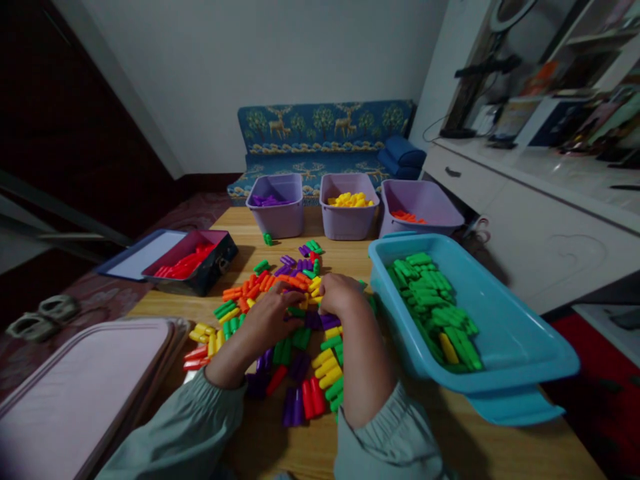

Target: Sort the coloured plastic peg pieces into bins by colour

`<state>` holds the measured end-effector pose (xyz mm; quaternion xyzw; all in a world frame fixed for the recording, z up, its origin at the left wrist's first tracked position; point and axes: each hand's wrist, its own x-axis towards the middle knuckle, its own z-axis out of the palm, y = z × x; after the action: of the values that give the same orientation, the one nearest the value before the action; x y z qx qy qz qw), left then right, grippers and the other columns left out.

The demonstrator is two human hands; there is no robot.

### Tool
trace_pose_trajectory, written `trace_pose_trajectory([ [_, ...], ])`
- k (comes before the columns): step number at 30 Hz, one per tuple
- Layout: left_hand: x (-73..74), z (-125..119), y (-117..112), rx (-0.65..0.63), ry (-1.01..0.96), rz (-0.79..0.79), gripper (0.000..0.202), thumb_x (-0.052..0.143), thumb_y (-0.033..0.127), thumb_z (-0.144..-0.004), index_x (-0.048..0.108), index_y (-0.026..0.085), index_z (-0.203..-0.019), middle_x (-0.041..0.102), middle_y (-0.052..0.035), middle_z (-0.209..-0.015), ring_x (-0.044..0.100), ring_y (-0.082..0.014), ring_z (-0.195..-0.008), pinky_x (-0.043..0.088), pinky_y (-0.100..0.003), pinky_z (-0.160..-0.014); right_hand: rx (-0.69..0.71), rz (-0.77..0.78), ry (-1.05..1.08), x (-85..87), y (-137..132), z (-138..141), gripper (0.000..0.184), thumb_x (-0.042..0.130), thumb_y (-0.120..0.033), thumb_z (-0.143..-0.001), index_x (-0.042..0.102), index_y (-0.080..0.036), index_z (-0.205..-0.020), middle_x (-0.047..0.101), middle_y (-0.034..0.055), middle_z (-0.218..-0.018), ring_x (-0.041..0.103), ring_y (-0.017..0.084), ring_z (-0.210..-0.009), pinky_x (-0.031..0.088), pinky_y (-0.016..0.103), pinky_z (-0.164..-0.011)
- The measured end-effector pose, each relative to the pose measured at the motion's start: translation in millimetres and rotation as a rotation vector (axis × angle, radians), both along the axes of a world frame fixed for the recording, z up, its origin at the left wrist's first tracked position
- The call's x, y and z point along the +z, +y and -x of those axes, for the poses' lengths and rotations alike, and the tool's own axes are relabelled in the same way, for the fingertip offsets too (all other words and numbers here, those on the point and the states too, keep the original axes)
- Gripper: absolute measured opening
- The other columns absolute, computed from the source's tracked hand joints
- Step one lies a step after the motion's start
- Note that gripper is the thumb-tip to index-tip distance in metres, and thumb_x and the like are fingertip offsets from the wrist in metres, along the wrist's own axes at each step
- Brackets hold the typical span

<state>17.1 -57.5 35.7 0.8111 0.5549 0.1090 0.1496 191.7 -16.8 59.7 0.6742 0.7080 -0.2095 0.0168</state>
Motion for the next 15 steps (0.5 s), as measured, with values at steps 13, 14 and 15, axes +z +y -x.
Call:
trace_pose_trajectory([
  [13, 14.2, 12.0, 33.0, 0.155, -0.115, -0.033, 0.023, 0.062, 0.02, -0.076, 0.075, 0.02, -0.094, 0.07, -0.0079, -0.09, 0.064, -0.0216, -0.081, 0.048, -0.03, -0.073, -0.145, -0.208, 0.004, -14.0, 4.4, 20.1, 0.032, 0.066, -0.034, -0.078, 0.066, -0.017, -0.105, 0.072, 0.0151, -0.106, 0.067, 0.028, -0.103, 0.048, 0.032, -0.078],
  [14, 13.4, 12.5, 33.9, 0.104, -0.106, 0.005, 0.023, 0.063, 0.019, -0.074, 0.076, 0.02, -0.093, 0.07, -0.0072, -0.088, 0.064, -0.0219, -0.082, 0.048, -0.03, -0.072, -0.14, -0.209, 0.006, -14.9, 4.4, 21.1, 0.032, 0.065, -0.034, -0.078, 0.066, -0.017, -0.106, 0.072, 0.0153, -0.107, 0.067, 0.028, -0.103, 0.048, 0.033, -0.078],
  [15, 11.5, 12.9, 34.1, 0.055, -0.091, 0.032, 0.026, 0.064, 0.016, -0.071, 0.076, 0.021, -0.093, 0.071, -0.0067, -0.089, 0.064, -0.022, -0.082, 0.048, -0.03, -0.072, -0.127, -0.204, 0.005, -15.4, 4.1, 21.7, 0.034, 0.066, -0.033, -0.077, 0.065, -0.017, -0.107, 0.071, 0.0151, -0.107, 0.067, 0.028, -0.103, 0.048, 0.033, -0.078],
])
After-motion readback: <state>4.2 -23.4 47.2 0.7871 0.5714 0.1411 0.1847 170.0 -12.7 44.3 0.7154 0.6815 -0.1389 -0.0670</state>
